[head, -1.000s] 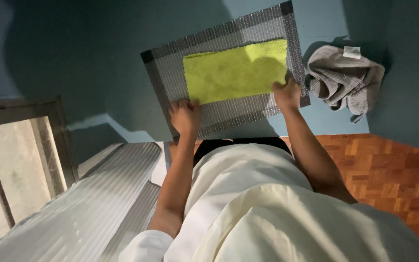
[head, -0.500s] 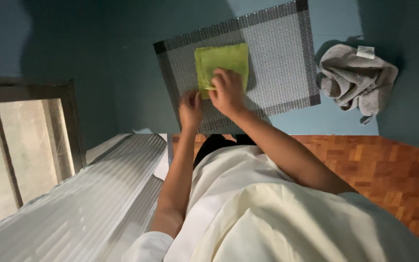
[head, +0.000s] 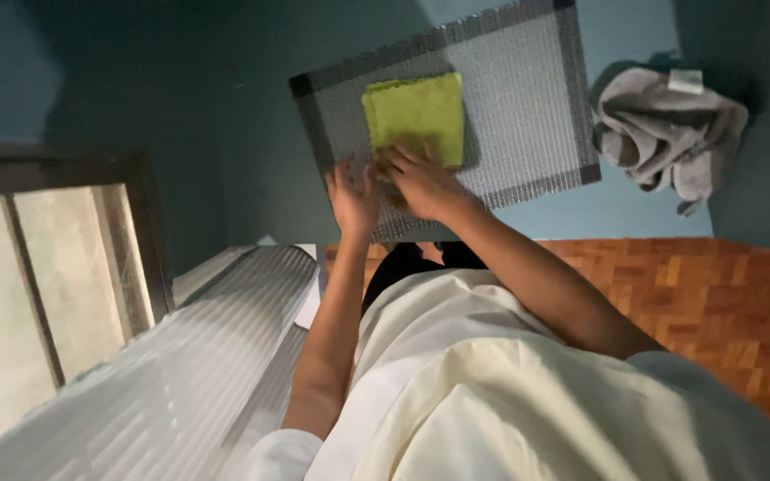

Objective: The person folds a checkered cloth on a table, then moves to a wall-mounted metal mesh vent. They use a yellow cloth to wipe the vent surface repeatedly.

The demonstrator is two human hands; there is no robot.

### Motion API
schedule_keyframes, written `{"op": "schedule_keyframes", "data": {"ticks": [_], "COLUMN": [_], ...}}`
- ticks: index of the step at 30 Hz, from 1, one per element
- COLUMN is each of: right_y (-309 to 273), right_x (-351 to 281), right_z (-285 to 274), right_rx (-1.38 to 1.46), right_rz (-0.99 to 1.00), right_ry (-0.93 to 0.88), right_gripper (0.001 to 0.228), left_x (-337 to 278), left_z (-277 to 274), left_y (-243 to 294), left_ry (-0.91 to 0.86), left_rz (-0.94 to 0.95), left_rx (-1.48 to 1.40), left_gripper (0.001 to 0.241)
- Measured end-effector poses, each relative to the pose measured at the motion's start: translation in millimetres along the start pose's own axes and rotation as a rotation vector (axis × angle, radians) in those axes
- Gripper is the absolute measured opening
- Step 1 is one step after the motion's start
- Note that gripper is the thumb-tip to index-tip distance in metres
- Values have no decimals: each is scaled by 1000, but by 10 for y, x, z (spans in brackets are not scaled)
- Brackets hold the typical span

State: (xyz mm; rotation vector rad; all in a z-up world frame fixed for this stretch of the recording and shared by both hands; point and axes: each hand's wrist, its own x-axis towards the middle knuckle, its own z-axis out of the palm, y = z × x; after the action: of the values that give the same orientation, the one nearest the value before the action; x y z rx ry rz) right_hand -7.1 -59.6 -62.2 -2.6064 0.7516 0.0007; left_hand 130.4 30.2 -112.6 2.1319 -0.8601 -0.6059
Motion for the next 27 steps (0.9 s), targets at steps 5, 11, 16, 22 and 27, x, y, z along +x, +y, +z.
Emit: {"op": "schedule_keyframes", "data": {"ticks": [5,11,16,22,27], "right_y": [1188,1981,2363,2960,2401], "right_x": [-488,-1644,-2202,-2692,-2988], "right_z": [875,-216,-332,405,-295], "right_rx": [231,-257,-127,-209,3], "right_rz": [144,824,1101,995,1023], "right_ry": [444,562,465,397,411], "right_gripper": [51,76,94,44,62], "left_x": [-78,-239,-396,-532,-673], "left_z": [-20,302,781,1149,1292], "left_y": [573,952,1032,1282,1500], "left_ry": [-25,-235,-340,-435,-539], "left_rz": [311,437,493,556,471], "left_rx": [11,-29,-13,-17,-65], "left_gripper": [37,38,36,27,26]}}
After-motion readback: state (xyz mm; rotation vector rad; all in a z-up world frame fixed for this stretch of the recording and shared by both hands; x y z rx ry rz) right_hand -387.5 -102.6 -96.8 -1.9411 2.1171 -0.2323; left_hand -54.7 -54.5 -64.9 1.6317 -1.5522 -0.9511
